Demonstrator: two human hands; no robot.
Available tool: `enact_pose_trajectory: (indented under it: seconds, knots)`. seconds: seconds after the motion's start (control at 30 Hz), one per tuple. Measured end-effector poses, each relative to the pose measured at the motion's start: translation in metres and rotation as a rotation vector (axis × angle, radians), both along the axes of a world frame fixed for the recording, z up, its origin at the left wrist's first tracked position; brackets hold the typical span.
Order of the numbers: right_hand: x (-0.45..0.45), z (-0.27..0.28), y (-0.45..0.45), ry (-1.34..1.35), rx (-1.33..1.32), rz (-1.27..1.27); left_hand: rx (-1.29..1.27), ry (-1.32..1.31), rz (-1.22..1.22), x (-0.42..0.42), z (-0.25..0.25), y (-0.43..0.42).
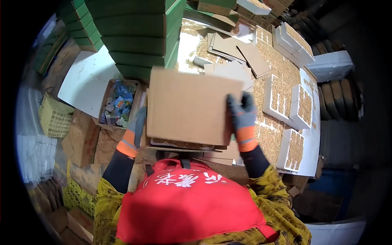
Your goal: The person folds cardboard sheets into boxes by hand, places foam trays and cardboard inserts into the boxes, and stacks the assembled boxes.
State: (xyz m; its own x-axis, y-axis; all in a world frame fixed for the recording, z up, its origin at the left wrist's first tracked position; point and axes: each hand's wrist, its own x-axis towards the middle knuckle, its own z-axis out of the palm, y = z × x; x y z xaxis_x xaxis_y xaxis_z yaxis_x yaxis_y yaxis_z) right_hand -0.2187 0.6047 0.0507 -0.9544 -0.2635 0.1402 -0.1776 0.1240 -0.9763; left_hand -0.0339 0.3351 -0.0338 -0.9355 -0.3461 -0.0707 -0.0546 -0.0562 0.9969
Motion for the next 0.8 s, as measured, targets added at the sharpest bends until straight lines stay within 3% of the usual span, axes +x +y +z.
enact_pose_trajectory:
  seconds: [0.07,0.13,0.17,0.2,0.27,0.33,0.4,0.47,0.5,0.6,0.63,0.67,0.73,0.77,0.8]
  knots:
    - [0.02,-0.024,-0.015,0.206,0.221,0.09,0.063,-0.152,0.295,0.007,-0.007,0.01]
    - [0.034,-0.027,-0.019,0.521,0.586,0.1,0.098,-0.211,0.299,-0.001,-0.032,0.005]
    - [0.041,-0.017,-0.016,0.511,0.721,0.144,0.116,-0.241,0.303,-0.002,-0.044,0.001]
    - [0.046,-0.004,-0.014,0.762,1.042,0.133,0.112,-0.244,0.296,-0.002,-0.032,0.004]
    - [0.045,-0.014,-0.005,0.849,1.024,0.29,0.108,-0.248,0.284,-0.004,0.015,0.02]
    - [0.052,-0.024,-0.014,0.528,1.127,0.672,0.201,-0.208,0.289,-0.005,0.024,0.028]
    - [0.052,-0.035,-0.018,0.514,1.264,0.783,0.189,-0.195,0.278,-0.005,0.025,0.03]
    - [0.037,-0.063,-0.021,0.439,1.259,0.845,0.499,-0.117,0.107,-0.003,0.009,0.02]
    - [0.036,-0.052,-0.029,0.399,1.344,0.85,0.648,-0.078,0.014,-0.004,0.011,0.015]
    - [0.03,-0.049,-0.017,0.429,1.108,0.869,-0.429,0.163,-0.115,0.003,0.022,0.001]
    - [0.028,-0.034,-0.011,0.363,0.85,0.907,-0.355,0.272,-0.1,0.004,0.011,-0.001]
    - [0.032,-0.016,-0.001,0.251,0.607,0.77,-0.002,0.223,-0.142,0.003,-0.001,-0.006]
    - [0.019,0.013,0.025,0.224,0.407,0.464,0.708,0.108,-0.206,0.004,-0.03,-0.009]
    - [0.0,-0.011,0.05,-0.002,0.236,0.279,0.707,-0.014,-0.169,-0.001,-0.059,-0.004]
    - [-0.01,-0.022,0.064,-0.186,-0.018,0.286,0.48,-0.218,-0.113,0.001,-0.093,-0.009]
